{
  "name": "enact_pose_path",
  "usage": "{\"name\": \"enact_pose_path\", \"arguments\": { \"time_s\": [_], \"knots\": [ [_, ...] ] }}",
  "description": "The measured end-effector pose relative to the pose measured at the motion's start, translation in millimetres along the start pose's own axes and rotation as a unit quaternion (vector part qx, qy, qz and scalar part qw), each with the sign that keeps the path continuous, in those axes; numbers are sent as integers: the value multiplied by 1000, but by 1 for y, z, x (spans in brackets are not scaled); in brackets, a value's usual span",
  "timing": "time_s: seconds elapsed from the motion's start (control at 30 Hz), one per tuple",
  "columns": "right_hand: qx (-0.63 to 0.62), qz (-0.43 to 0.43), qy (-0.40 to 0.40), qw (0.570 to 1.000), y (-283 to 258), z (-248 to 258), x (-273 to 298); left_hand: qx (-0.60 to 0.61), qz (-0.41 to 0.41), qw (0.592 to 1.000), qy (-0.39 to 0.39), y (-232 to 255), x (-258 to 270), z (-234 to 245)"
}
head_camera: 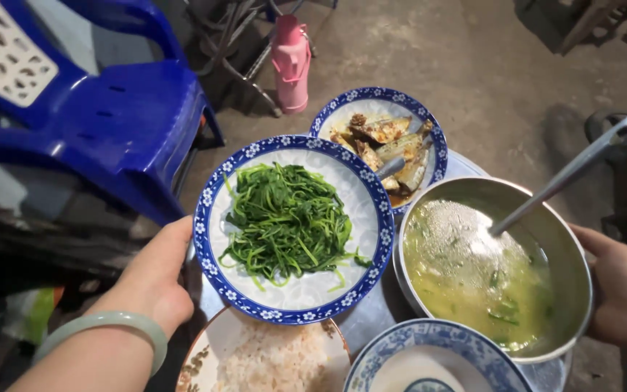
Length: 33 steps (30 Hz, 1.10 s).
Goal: Arrange various dishes including soup, fish, greens, rice, and a chicken leg on a round metal table.
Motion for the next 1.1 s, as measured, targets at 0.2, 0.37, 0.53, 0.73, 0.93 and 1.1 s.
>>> {"name": "enact_pose_path", "arguments": {
  "time_s": [0.2,0.37,0.53,0.73,0.93,1.1],
  "knots": [
    [2,31,14,999,-5,-6,25,-26,-1,999,20,1,1,-2],
    [11,52,-20,998,1,0,13,-46,2,999,16,-2,3,-3],
    [26,42,-9,999,5,20,-18,-56,-7,998,39,-1,2,-3],
    [18,27,-5,999,-3,-5,21,-44,-8,998,32,-5,0,3],
    [4,42,-18,999,-3,-3,25,-74,20,996,44,-2,19,-12],
    [10,18,-3,1000,0,1,14,-74,20,996,39,-3,25,-9]
  ]
}}
Point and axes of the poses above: each hand's wrist, its own x-axis away from the middle knuckle, its own z-axis out of the back of the hand, y = z × x, the point moved 2 cm from there along -x, towards the middle knuckle, and after that the axes turned 3 degrees about z, right-handed, at the moved point
